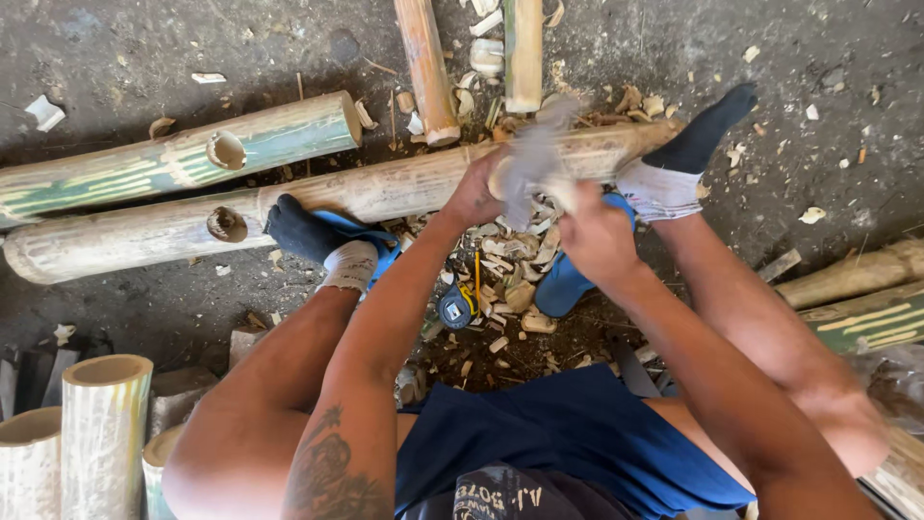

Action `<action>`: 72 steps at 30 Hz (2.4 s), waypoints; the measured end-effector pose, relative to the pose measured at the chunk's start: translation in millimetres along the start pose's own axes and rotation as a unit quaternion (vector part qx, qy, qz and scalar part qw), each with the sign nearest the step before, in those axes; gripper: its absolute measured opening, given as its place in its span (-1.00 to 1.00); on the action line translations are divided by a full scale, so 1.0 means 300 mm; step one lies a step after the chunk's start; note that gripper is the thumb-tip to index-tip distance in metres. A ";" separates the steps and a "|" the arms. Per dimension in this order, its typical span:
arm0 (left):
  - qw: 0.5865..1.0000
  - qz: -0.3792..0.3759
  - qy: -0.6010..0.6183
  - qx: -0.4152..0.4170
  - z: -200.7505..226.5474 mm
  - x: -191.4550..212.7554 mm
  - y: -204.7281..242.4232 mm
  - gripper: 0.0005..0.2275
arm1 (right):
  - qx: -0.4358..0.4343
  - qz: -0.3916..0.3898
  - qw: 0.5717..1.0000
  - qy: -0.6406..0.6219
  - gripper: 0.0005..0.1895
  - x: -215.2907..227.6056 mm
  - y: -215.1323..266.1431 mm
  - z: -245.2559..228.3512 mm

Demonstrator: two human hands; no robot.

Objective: The person sits on the floor and uses a hammer and chisel to carve a hole into a bamboo pole. They repeatedly strike the chisel to remove material and occasionally inspect the opening.

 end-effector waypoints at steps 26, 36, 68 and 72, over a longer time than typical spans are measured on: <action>0.855 0.483 0.179 0.066 0.103 0.233 -0.035 -0.34 | -0.169 -0.013 0.977 -0.129 -0.86 -0.073 0.033 0.194; 0.883 0.456 0.107 0.024 0.114 0.320 -0.021 -0.49 | -0.130 -0.002 0.979 -0.155 -0.87 -0.059 0.039 0.147; 0.888 0.447 0.085 0.065 -0.046 0.146 0.113 -0.58 | 0.073 -0.230 0.954 0.177 -0.61 -0.048 -0.224 -0.322; 0.880 0.431 0.180 0.086 -0.083 0.140 0.098 -0.58 | 0.020 -0.295 0.930 0.218 -0.66 -0.018 -0.253 -0.324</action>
Point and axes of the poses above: each hand's wrist, its own y-axis away from the middle knuckle, its own x-axis out of the back of the hand, z = x × y, the point moved 8 cm from there along -y, towards the middle knuckle, and after that the axes turned 4 degrees about -x, right-handed, at the moved point
